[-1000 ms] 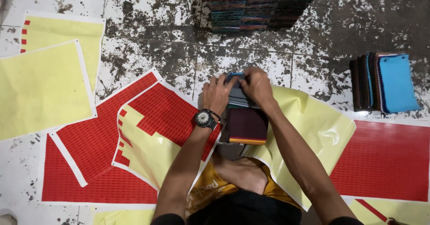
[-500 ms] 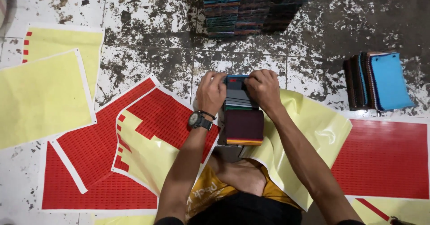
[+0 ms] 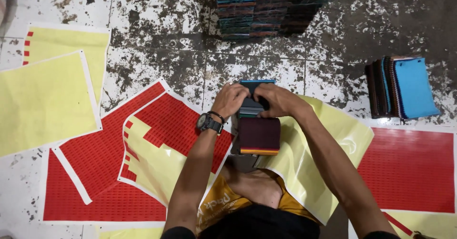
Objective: The person sits on the floor and assembles notebooks by hand. They place small red adhesive strips onto the spine of a stack of colored paper sheets, then cover the stack with a blue cover sheet. The person repeats this process for multiple notebooks, stacking the finished items on the floor.
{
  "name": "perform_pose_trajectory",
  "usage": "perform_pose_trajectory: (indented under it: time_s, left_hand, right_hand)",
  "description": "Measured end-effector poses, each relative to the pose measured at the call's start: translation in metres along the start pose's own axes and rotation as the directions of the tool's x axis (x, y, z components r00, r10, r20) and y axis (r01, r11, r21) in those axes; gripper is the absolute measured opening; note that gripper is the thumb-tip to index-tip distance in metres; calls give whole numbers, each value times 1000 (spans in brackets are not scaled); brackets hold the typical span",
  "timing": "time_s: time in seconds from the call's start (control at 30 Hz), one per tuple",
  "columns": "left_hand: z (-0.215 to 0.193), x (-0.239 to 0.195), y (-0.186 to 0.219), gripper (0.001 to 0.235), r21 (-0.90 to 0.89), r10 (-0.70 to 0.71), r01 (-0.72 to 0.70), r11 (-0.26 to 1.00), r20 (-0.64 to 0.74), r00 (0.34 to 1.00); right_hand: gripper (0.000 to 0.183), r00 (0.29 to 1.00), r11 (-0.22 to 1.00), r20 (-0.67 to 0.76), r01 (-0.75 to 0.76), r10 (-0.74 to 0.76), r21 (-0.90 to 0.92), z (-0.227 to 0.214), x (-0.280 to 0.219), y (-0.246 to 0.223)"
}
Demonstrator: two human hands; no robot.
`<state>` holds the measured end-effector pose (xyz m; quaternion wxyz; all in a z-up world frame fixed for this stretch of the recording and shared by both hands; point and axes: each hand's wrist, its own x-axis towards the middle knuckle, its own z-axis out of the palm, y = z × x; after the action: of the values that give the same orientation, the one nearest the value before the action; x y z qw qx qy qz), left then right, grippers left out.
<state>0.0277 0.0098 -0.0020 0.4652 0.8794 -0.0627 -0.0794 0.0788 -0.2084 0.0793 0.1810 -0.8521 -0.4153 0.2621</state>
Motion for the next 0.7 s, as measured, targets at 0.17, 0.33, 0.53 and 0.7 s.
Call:
perform_pose_trajectory:
  time_s: [0.17,0.33,0.53,0.7]
  left_hand:
    - [-27,-15,32,29,31,46,-47,998,29,999]
    - [-31,-16,33,22,56,138,-141,988,59,989]
    - [-17,-15,17,32,101,101,-116,988,137,985]
    - [-21,-18,17,42,188,129,-158,969,156,979]
  right_hand:
    - [36,1000,999,5,24,-23,-23,-13,-6,-18]
    - [15,992,984,-106,88,-73,153,-12,-15,-25]
    - [9,962,993,-258,69,-92,-94,21,-21,-1]
    - [14,986,996,-143,89,-89,-10,26,-18,-5]
